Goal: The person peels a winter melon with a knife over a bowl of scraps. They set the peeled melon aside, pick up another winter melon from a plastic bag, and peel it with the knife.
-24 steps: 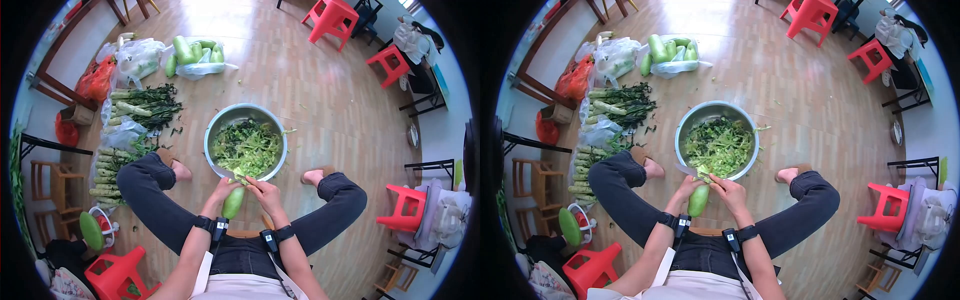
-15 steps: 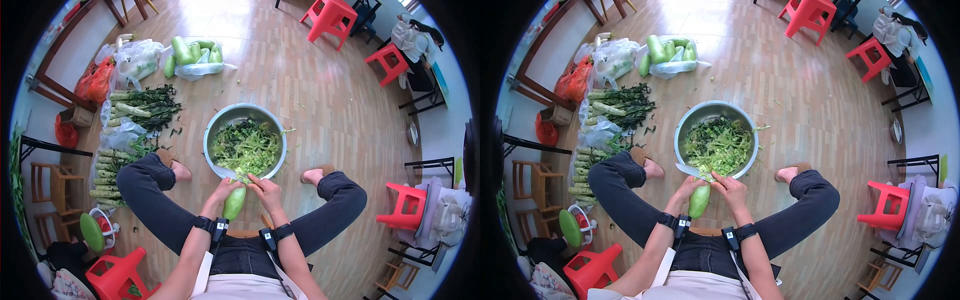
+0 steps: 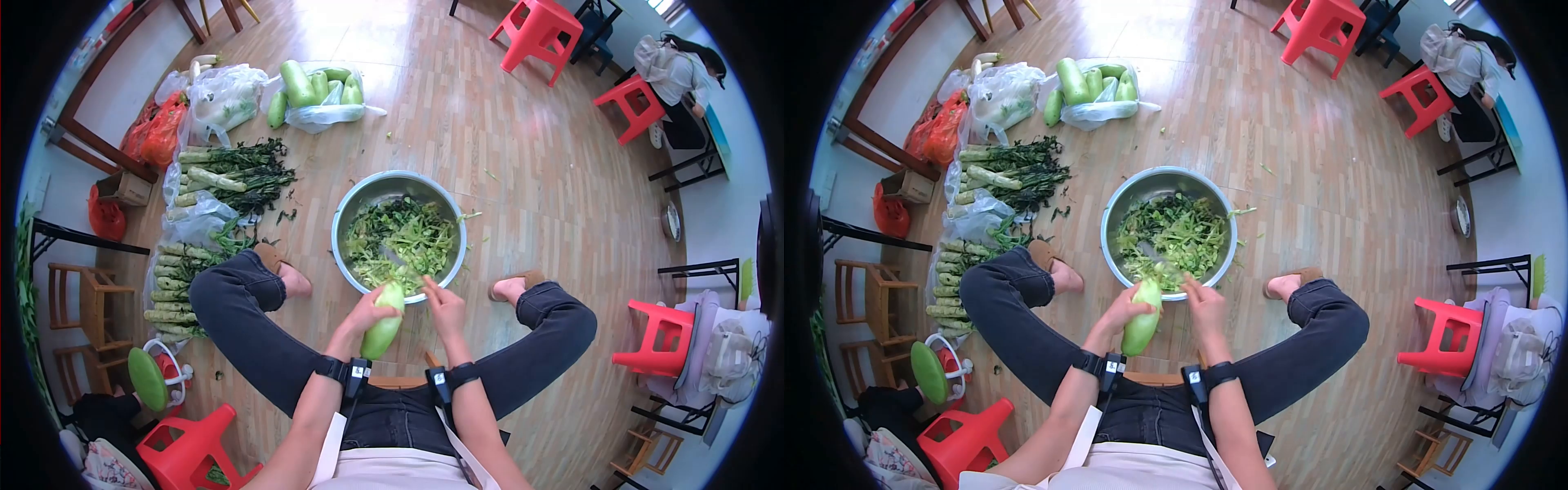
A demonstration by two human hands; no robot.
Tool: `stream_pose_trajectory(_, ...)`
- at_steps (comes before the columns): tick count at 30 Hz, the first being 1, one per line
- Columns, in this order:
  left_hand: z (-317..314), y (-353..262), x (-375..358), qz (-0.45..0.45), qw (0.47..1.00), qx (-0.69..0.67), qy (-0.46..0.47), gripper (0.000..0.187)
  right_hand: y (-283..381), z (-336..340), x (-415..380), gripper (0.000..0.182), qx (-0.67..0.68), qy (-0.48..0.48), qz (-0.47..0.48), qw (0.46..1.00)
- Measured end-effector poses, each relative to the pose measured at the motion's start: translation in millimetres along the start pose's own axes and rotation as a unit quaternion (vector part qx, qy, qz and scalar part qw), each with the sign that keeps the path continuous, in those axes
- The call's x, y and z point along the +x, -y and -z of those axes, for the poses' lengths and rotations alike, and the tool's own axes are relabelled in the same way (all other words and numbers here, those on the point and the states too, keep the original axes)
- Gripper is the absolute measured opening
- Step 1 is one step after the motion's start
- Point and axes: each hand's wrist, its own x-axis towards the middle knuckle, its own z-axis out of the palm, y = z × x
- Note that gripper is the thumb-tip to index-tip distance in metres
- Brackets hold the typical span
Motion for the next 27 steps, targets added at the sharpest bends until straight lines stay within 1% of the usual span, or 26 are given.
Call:
stream_pose_trajectory(2,-4.3,1.6,-4.1,-0.043,0.995,0.025,0.082,0.05,-31.5,-3.9,4.3,0.027,0.055,-0.07,-0.121,0.989)
stream_pose_trajectory(3,-0.5,4.4,-1.5,-0.044,0.996,0.028,0.078,0.05,-22.4,-6.5,6.4,0.027,0.06,-0.068,-0.119,0.989)
stream_pose_trajectory(5,2.1,16.2,9.2,-0.069,0.997,0.022,0.0,0.046,-7.7,-1.6,10.7,0.026,0.161,-0.038,-0.135,0.977)
stream_pose_trajectory(6,-0.8,7.1,4.7,-0.07,0.995,0.057,-0.044,0.045,-4.1,-6.4,7.7,0.025,0.187,-0.027,-0.098,0.977)
stream_pose_trajectory(7,-2.9,2.2,3.4,-0.072,0.995,0.052,-0.042,0.045,8.2,-1.4,5.6,0.025,0.183,-0.026,-0.096,0.978)
stream_pose_trajectory(9,-1.9,-2.9,0.9,-0.048,0.971,0.217,-0.088,0.05,31.4,6.9,-3.1,0.026,0.035,0.091,-0.061,0.993)
stream_pose_trajectory(10,-1.9,0.5,2.1,-0.039,0.963,0.245,-0.102,0.046,30.1,1.6,-7.0,0.027,0.064,0.07,-0.019,0.995)
stream_pose_trajectory(11,0.0,5.2,4.2,-0.039,0.963,0.246,-0.102,0.046,33.0,0.3,-7.2,0.027,0.064,0.07,-0.019,0.995)
stream_pose_trajectory(13,1.2,9.7,5.8,-0.052,0.961,0.255,-0.09,0.044,39.6,1.4,-7.6,0.026,-0.013,0.076,-0.008,0.997)
stream_pose_trajectory(14,2.1,10.8,6.8,-0.052,0.961,0.256,-0.089,0.044,39.9,0.6,-7.0,0.026,-0.013,0.075,-0.008,0.997)
stream_pose_trajectory(16,-0.3,5.9,5.5,-0.034,0.974,0.211,-0.073,0.046,38.1,0.2,-6.0,0.026,-0.052,0.053,0.023,0.997)
stream_pose_trajectory(17,1.6,10.2,8.8,-0.034,0.974,0.211,-0.072,0.046,36.3,0.5,-5.9,0.026,-0.053,0.051,0.022,0.997)
stream_pose_trajectory(19,5.9,19.3,14.2,-0.018,0.974,0.213,-0.077,0.054,30.8,-1.8,-6.1,0.026,-0.096,0.034,0.045,0.994)
stream_pose_trajectory(20,7.0,25.4,14.8,-0.017,0.974,0.214,-0.076,0.054,24.6,-4.1,-5.8,0.026,-0.095,0.033,0.043,0.994)
stream_pose_trajectory(22,2.6,24.0,11.2,-0.06,0.968,0.239,-0.047,0.063,3.0,-10.6,-2.8,0.026,-0.092,-0.056,0.011,0.994)
stream_pose_trajectory(23,-0.9,21.0,8.5,-0.06,0.968,0.24,-0.046,0.063,-15.0,-11.6,-0.9,0.026,-0.091,-0.057,0.01,0.994)
stream_pose_trajectory(24,-8.1,10.3,0.2,-0.066,0.96,0.271,-0.027,0.066,-37.1,-11.4,0.1,0.026,-0.046,-0.065,-0.056,0.995)
stream_pose_trajectory(25,-11.3,2.7,-4.1,-0.072,0.95,0.304,-0.009,0.069,-32.4,-6.9,4.4,0.026,0.002,-0.073,-0.12,0.99)
stream_pose_trajectory(26,-10.0,7.2,-0.6,-0.086,0.962,0.258,-0.027,0.065,-27.6,1.4,6.5,0.027,0.025,-0.016,-0.23,0.973)
stream_pose_trajectory(27,-5.6,12.3,4.4,-0.086,0.962,0.256,-0.029,0.065,-27.6,-3.9,7.2,0.027,0.024,-0.014,-0.228,0.973)
